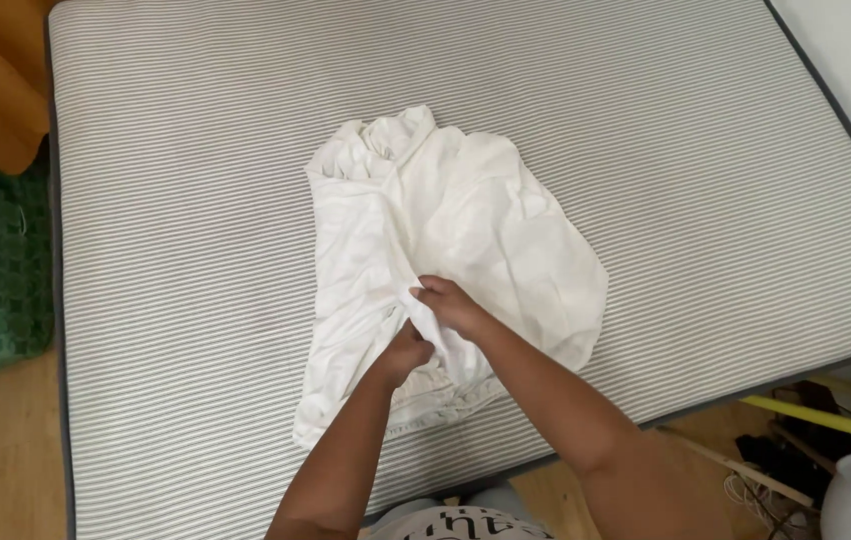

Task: The person removes a white fitted sheet from a mattress by hand. They pull the elasticized corners off the mattress and gather the sheet into a bundle on the bed surface.

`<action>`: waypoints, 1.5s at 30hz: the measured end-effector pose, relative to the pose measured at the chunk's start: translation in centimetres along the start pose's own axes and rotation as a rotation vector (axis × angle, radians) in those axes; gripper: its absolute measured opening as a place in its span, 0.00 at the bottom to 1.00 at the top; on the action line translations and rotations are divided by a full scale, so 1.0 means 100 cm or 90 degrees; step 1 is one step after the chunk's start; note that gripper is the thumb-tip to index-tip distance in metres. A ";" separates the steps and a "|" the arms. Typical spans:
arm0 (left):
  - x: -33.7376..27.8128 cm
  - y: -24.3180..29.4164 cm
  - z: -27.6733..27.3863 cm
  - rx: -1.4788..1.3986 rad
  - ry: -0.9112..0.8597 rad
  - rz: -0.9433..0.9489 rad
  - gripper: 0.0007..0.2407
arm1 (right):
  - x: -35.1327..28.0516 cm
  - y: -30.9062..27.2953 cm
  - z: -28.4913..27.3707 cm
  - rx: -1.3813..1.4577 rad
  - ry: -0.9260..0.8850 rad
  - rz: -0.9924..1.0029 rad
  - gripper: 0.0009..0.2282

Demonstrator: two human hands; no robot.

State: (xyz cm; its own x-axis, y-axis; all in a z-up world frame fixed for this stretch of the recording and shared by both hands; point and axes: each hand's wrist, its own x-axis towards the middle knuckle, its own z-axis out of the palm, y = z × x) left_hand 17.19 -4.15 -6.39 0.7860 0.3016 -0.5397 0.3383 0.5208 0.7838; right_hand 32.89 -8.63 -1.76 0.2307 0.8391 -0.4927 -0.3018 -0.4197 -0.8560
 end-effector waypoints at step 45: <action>0.006 0.104 -0.057 -0.017 0.224 0.302 0.28 | 0.214 -0.251 -0.039 0.235 0.288 -0.303 0.08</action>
State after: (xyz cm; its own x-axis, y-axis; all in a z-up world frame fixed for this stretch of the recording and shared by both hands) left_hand 18.21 6.01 -0.27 0.6284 0.7504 -0.2046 -0.0249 0.2824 0.9590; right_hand 49.04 18.51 8.62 0.7473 0.6430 -0.1675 -0.3467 0.1624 -0.9238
